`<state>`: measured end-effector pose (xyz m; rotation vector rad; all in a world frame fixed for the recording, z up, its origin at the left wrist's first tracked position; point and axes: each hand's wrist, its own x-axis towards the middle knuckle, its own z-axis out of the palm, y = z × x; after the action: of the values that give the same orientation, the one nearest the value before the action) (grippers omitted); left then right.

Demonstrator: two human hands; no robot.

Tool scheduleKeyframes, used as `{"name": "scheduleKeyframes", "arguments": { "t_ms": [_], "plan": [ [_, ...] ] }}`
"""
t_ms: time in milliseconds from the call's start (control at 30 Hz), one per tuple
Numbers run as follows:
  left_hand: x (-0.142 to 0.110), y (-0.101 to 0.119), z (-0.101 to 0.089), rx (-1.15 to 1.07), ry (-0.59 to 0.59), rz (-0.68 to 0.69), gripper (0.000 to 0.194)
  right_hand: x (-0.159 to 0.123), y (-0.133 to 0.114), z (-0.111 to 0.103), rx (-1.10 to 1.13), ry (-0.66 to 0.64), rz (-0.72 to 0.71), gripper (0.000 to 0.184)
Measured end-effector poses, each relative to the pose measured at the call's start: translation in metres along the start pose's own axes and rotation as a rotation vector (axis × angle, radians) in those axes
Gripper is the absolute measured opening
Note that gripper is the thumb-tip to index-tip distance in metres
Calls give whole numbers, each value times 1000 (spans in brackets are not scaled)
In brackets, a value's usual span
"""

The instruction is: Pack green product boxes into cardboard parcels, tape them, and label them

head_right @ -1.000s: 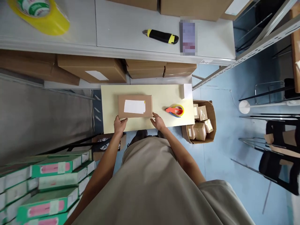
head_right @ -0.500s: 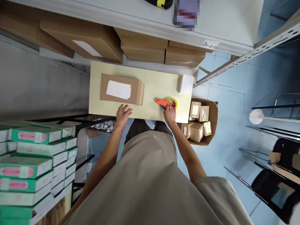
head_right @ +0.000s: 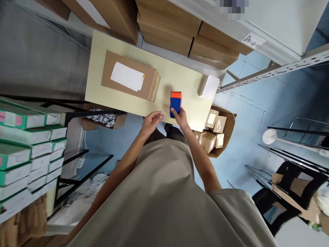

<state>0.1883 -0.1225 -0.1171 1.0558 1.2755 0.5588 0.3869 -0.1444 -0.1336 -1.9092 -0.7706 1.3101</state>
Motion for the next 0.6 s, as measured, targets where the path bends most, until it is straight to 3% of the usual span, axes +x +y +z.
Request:
{"name": "scheduleKeyframes", "arguments": {
  "t_ms": [67,167,333,500,600],
  "plan": [
    [-9,6,10,17,5,58,32,-14,-12,15,294,-108,-2,60],
    [-18,17,3,138,89,107,29,-34,-29,35,466,-164,18,62],
    [-29,32,-26,241,84,157,23,-52,-44,48,497,-197,21,62],
    [-38,36,-35,271,4,133,26,-56,-51,50,446,-185,41,61],
    [-43,35,-40,305,-28,110,31,-55,-50,48,470,-250,117,63]
  ]
}}
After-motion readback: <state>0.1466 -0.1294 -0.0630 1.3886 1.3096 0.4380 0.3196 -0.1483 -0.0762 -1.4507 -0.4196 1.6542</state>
